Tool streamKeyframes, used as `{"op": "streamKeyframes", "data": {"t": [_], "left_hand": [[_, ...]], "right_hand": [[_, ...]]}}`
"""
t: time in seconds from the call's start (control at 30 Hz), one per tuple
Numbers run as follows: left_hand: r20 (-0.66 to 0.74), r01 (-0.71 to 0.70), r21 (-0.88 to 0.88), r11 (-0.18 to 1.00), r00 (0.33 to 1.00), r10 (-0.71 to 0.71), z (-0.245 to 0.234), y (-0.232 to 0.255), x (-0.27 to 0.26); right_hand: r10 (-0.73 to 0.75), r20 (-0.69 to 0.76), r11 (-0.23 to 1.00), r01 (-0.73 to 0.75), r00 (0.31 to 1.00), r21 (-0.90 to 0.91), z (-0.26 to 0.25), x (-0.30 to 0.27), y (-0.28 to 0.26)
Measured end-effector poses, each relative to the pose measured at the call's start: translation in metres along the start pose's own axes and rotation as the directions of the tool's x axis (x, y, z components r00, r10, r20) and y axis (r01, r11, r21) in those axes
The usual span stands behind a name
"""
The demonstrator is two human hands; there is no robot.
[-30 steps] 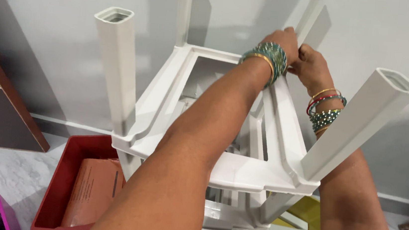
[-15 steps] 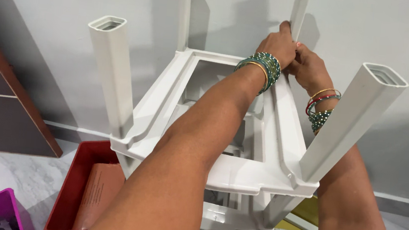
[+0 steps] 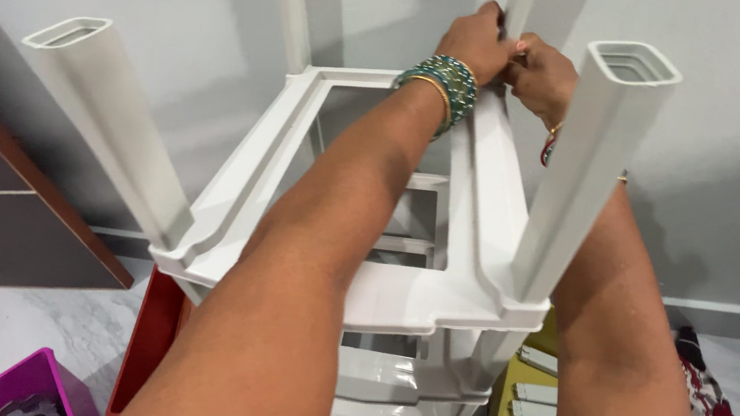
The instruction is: The person assembles a white plastic storage rack by inserting square legs into the frame and stacking drawer units. They handle drawer frames, legs, and a yellow bin, arranging components on the floor.
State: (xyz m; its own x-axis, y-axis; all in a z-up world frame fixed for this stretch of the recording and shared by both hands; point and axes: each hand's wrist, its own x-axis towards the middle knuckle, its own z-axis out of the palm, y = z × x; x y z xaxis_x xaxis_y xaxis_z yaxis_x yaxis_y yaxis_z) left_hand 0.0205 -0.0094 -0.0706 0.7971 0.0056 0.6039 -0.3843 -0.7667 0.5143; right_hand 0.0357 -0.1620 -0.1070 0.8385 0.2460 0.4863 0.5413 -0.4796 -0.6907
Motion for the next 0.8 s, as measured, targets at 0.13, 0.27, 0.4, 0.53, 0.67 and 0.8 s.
{"op": "streamKeyframes", "data": {"t": [0.13,0.27,0.4,0.53,0.67,0.8], "left_hand": [[-0.069,-0.125,-0.177,0.976,0.991,0.115,0.004,-0.012,0.006],[-0.073,-0.130,-0.091,0.987,0.990,0.123,0.019,-0.028,0.020],[0.087,-0.096,0.148,0.984,0.993,0.084,0.017,-0.027,0.031],[0.242,0.014,-0.089,0.996,0.970,0.008,-0.010,-0.006,0.017],[0.278,0.098,-0.254,0.962,0.960,-0.024,-0.017,0.008,0.007],[0.316,0.175,-0.285,0.942,0.945,-0.080,-0.015,-0.002,0.006]], "right_hand": [[-0.155,-0.027,0.988,0.154,0.988,-0.017,0.009,0.015,0.040],[-0.539,-0.256,0.840,0.535,0.803,-0.088,0.031,0.029,0.056],[-0.293,-0.190,0.902,0.205,0.937,-0.379,0.009,0.002,0.035],[-0.378,-0.228,0.882,0.275,0.897,-0.381,-0.011,-0.016,0.001],[-0.297,-0.215,0.955,0.293,0.930,-0.053,-0.014,-0.029,-0.006],[-0.158,-0.133,0.939,0.191,0.978,0.286,-0.004,-0.047,0.004]]}}
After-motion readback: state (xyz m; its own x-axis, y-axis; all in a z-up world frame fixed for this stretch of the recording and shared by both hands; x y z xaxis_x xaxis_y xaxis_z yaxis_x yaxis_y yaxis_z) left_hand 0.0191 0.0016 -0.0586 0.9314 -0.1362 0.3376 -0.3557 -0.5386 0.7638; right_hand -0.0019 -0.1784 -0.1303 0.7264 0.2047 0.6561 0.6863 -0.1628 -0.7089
